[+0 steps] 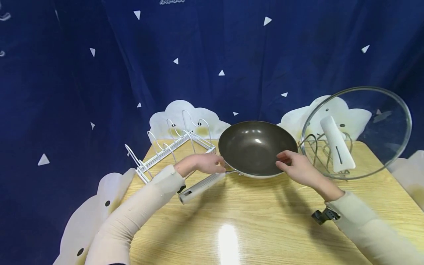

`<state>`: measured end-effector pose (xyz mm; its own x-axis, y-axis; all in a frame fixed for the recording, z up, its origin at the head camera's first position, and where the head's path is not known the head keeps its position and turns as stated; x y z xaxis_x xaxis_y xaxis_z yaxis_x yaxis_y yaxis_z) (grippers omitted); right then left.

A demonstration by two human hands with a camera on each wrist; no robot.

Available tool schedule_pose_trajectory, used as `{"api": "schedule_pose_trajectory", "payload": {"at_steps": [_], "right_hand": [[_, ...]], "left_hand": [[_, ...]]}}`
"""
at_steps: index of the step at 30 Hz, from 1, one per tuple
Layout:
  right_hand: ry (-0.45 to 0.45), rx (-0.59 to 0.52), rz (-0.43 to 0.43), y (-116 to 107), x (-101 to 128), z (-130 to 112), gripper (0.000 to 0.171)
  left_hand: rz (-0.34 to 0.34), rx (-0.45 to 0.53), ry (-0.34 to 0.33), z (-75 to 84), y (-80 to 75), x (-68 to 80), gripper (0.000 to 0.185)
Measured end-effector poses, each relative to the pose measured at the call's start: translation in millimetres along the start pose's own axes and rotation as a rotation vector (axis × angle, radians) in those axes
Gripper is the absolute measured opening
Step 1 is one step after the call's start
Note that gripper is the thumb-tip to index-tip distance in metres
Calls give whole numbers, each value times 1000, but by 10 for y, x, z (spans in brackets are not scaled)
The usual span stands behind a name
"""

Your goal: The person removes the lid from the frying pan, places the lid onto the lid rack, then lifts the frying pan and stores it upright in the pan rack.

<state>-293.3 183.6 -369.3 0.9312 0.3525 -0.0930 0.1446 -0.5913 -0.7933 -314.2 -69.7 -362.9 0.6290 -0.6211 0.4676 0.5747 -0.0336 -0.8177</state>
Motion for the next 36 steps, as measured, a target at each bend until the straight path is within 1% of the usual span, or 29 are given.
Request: {"api": "schedule_pose_trajectory", "payload": {"at_steps": [2,6,8,9,12,15,17,21,23,26,29,32,33,36], "right_hand": [[0,-33,-19,77,-7,-36,33],[9,-107,-50,228,-13,-102,32],[10,-145,-66,298,-16,-135,32],[10,-164,-75,334,-18,-152,32],[22,-231,-101,441,-31,-183,31],[36,-293,-126,553,-53,-202,31],[51,-341,-145,630,-70,-211,31],[60,-437,-191,783,-99,-251,34],[61,-478,-217,856,-116,-273,36],[65,-528,-258,953,-134,-302,35],[62,-599,-313,1059,-142,-341,36],[71,-684,-368,1176,-156,-388,36],[78,-706,-382,1213,-163,-406,37],[120,-778,-397,1331,-211,-446,39]], "left_hand": [[-8,56,-21,-105,48,53,38],[-46,272,-79,-308,178,145,47],[-69,379,-92,-393,247,174,50],[-79,417,-95,-436,279,185,51],[-105,488,-97,-557,371,210,56],[-122,534,-89,-668,451,226,61],[-135,558,-78,-723,500,237,62],[-161,578,-40,-782,590,265,63],[-170,571,-19,-805,636,276,62],[-164,567,12,-854,708,271,59],[-171,632,43,-889,788,254,50],[-197,728,85,-894,850,247,39],[-209,771,99,-889,869,246,38],[-236,855,135,-870,900,255,40]]}}
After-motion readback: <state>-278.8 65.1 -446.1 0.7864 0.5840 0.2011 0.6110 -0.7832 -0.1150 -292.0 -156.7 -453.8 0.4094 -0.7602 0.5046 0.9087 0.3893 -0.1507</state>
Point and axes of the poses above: each hand's wrist, its own x-axis away from the middle knuckle, its own y-axis out of the palm, z = x × y, the point moved 7 cm from there along -x, towards the middle knuckle, and after that the axes turned 5 degrees about -z, right-handed, at the moved point
